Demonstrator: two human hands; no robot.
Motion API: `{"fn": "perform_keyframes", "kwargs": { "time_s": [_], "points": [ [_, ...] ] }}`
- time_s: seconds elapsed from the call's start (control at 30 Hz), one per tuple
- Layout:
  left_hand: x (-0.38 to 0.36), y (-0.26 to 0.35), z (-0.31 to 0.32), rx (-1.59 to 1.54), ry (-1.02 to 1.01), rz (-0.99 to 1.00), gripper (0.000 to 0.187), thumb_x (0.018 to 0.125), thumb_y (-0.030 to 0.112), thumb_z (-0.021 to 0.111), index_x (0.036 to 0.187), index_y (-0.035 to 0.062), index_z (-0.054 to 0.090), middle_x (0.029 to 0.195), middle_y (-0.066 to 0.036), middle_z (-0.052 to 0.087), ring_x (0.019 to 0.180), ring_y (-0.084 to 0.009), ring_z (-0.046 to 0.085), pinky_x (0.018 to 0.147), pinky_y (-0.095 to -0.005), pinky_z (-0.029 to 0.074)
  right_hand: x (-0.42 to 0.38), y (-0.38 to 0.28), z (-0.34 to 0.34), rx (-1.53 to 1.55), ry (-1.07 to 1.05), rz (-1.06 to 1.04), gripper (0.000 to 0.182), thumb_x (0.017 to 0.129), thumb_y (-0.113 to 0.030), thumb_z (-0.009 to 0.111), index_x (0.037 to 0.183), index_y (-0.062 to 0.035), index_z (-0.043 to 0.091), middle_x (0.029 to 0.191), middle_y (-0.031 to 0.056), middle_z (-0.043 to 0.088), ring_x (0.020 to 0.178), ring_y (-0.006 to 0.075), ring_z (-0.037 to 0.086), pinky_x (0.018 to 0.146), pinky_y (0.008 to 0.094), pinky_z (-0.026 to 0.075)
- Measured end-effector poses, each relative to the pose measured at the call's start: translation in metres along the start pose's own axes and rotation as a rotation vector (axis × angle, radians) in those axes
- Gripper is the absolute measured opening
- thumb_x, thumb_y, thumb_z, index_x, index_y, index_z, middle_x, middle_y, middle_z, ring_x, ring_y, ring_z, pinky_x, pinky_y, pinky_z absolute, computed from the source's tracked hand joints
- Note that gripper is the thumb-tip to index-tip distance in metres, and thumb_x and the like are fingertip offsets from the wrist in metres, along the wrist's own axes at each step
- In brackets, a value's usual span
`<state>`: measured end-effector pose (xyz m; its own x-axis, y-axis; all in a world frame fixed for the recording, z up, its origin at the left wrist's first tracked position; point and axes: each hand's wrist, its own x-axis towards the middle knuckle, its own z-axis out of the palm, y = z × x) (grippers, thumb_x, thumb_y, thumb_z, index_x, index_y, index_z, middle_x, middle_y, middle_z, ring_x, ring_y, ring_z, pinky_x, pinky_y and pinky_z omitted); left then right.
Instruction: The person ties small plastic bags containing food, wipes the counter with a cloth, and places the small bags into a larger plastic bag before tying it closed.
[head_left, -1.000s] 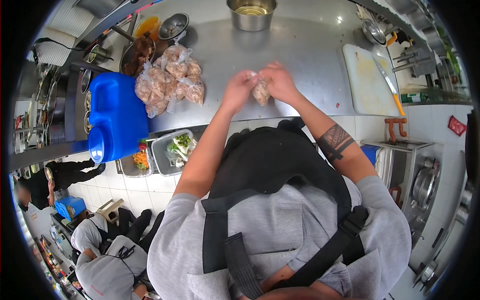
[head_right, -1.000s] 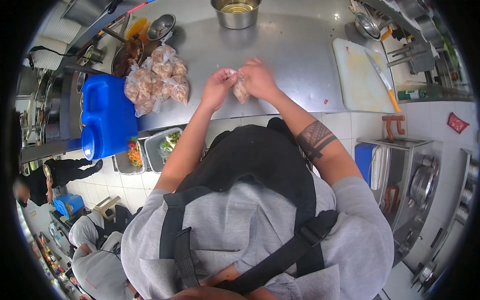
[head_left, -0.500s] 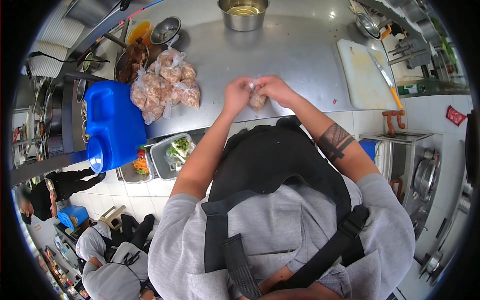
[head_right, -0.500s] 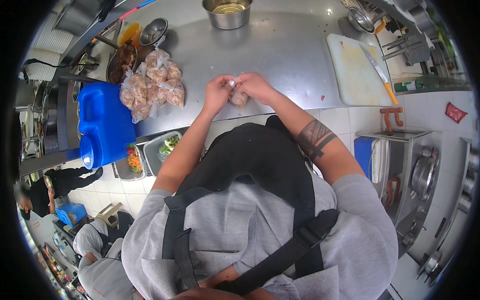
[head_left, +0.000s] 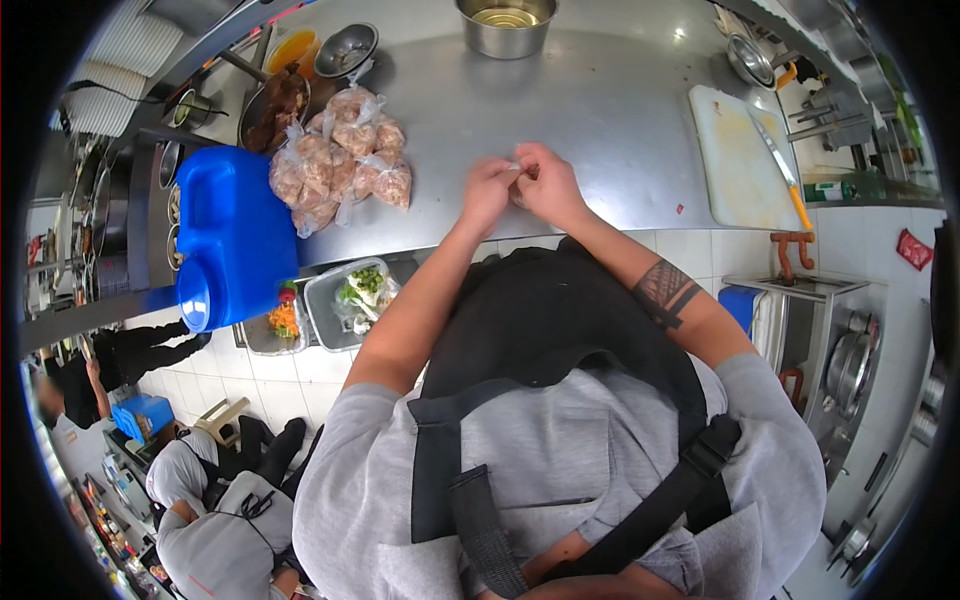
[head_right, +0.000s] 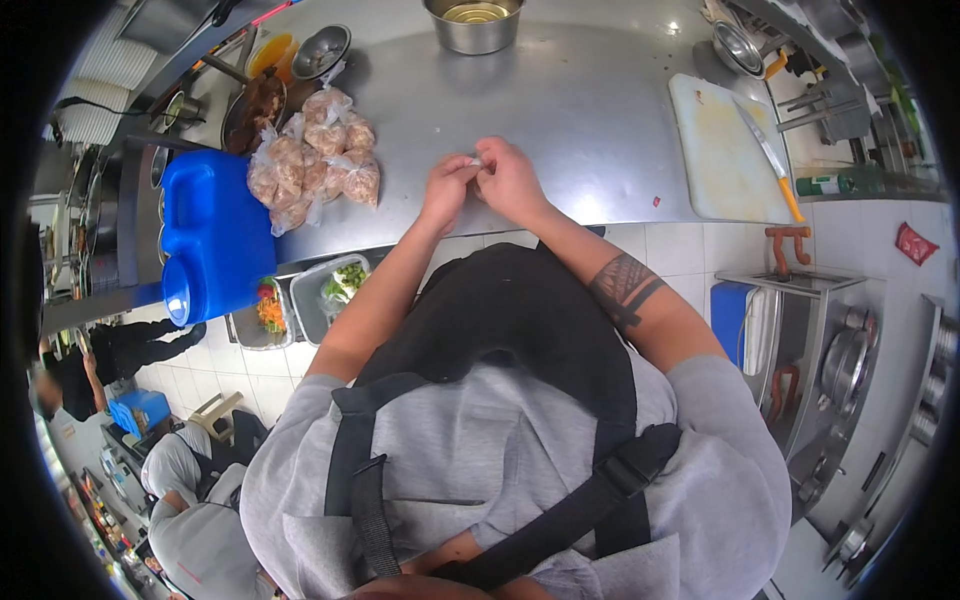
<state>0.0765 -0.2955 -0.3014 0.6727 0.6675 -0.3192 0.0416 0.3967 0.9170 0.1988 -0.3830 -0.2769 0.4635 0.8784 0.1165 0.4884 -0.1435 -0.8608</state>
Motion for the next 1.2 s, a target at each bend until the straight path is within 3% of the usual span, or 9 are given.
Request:
{"fn": "perform_keyframes", "kwargs": {
  "time_s": [0.17, 0.33, 0.47, 0.6, 0.87, 0.93, 1.0, 1.13, 1.2],
  "points": [
    [0.009, -0.014, -0.007, -0.288, 0.004, -0.009, 0.015, 0.091, 0.006, 0.063, 0.103, -0.0007, 0.065, 0.115, -0.004, 0.055, 0.102, -0.017, 0.055, 0.091, -0.0344, 0.042, -0.001, 0.0, -0.001, 0.051, -0.033, -0.003, 0.031, 0.088, -0.001, 0.066, 0.119, -0.003, 0.061, 0.097, 0.0129, 0.07, 0.083, 0.0225, 0.069, 0.079, 0.0335, 0.057],
    [-0.009, 0.007, 0.0, -0.402, -0.012, -0.007, 0.025, 0.089, 0.01, 0.067, 0.111, -0.0005, 0.062, 0.112, -0.006, 0.059, 0.108, -0.0181, 0.057, 0.092, -0.0314, 0.044, -0.002, -0.001, -0.007, 0.079, -0.061, -0.05, 0.021, 0.085, 0.001, 0.065, 0.105, -0.0045, 0.066, 0.1, 0.0152, 0.068, 0.086, 0.0285, 0.068, 0.078, 0.0373, 0.055],
    [-0.011, 0.003, 0.0, -0.241, -0.007, 0.014, 0.021, 0.093, 0.013, 0.067, 0.106, -0.0031, 0.07, 0.121, -0.008, 0.06, 0.117, -0.0199, 0.057, 0.098, -0.0327, 0.044, 0.0, 0.004, -0.01, 0.095, -0.121, 0.064, 0.017, 0.085, -0.001, 0.067, 0.102, -0.0029, 0.069, 0.101, 0.0149, 0.068, 0.09, 0.0292, 0.068, 0.08, 0.0376, 0.055],
    [-0.006, -0.002, -0.008, -0.282, -0.006, -0.03, 0.021, 0.096, 0.013, 0.064, 0.099, -0.0048, 0.076, 0.141, -0.008, 0.051, 0.126, -0.0174, 0.052, 0.104, -0.0313, 0.041, -0.007, -0.006, -0.011, -0.029, -0.089, -0.201, 0.019, 0.086, -0.008, 0.07, 0.104, -0.0017, 0.071, 0.098, 0.0145, 0.069, 0.086, 0.0329, 0.066, 0.079, 0.0418, 0.055],
    [-0.008, 0.012, -0.004, 0.128, 0.185, 0.01, 0.028, 0.091, 0.012, 0.064, 0.105, -0.01, 0.073, 0.12, -0.016, 0.069, 0.104, -0.0198, 0.066, 0.089, -0.0322, 0.051, 0.002, -0.015, -0.006, -0.369, -0.117, -0.349, 0.016, 0.087, -0.016, 0.067, 0.096, -0.0035, 0.07, 0.091, 0.0191, 0.068, 0.085, 0.0419, 0.064, 0.079, 0.051, 0.052],
    [-0.007, 0.011, -0.006, 0.153, 0.217, -0.037, 0.028, 0.091, 0.012, 0.064, 0.105, -0.0101, 0.073, 0.115, -0.017, 0.071, 0.101, -0.0194, 0.067, 0.086, -0.0312, 0.052, 0.004, -0.014, 0.002, -0.345, -0.161, -0.188, 0.017, 0.088, -0.018, 0.067, 0.09, -0.0017, 0.068, 0.088, 0.021, 0.068, 0.085, 0.0429, 0.064, 0.079, 0.0495, 0.053],
    [-0.005, 0.002, -0.01, 0.428, 0.24, 0.156, 0.028, 0.092, 0.011, 0.063, 0.11, -0.0089, 0.072, 0.113, -0.017, 0.071, 0.103, -0.0166, 0.066, 0.086, -0.0285, 0.052, 0.008, -0.019, 0.002, -0.259, -0.201, -0.04, 0.018, 0.09, -0.019, 0.066, 0.09, -0.0006, 0.068, 0.089, 0.022, 0.069, 0.086, 0.0423, 0.065, 0.078, 0.0483, 0.052],
    [-0.006, -0.006, -0.012, 0.223, 0.366, 0.186, 0.026, 0.093, 0.007, 0.061, 0.112, -0.0072, 0.071, 0.114, -0.016, 0.072, 0.106, -0.0159, 0.066, 0.087, -0.0289, 0.052, 0.019, -0.026, 0.0, -0.122, -0.209, 0.211, 0.022, 0.095, -0.02, 0.063, 0.092, 0.0019, 0.068, 0.09, 0.0224, 0.07, 0.087, 0.0379, 0.069, 0.078, 0.0448, 0.052],
    [-0.016, 0.006, -0.019, 0.198, 0.037, 0.2, 0.025, 0.095, 0.003, 0.059, 0.117, -0.0032, 0.07, 0.116, -0.014, 0.071, 0.108, -0.0176, 0.066, 0.089, -0.0307, 0.052, 0.026, -0.032, -0.004, -0.117, -0.214, 0.215, 0.022, 0.096, -0.02, 0.062, 0.094, 0.0014, 0.069, 0.089, 0.0218, 0.07, 0.086, 0.0366, 0.068, 0.077, 0.0444, 0.052]
  ]
}}
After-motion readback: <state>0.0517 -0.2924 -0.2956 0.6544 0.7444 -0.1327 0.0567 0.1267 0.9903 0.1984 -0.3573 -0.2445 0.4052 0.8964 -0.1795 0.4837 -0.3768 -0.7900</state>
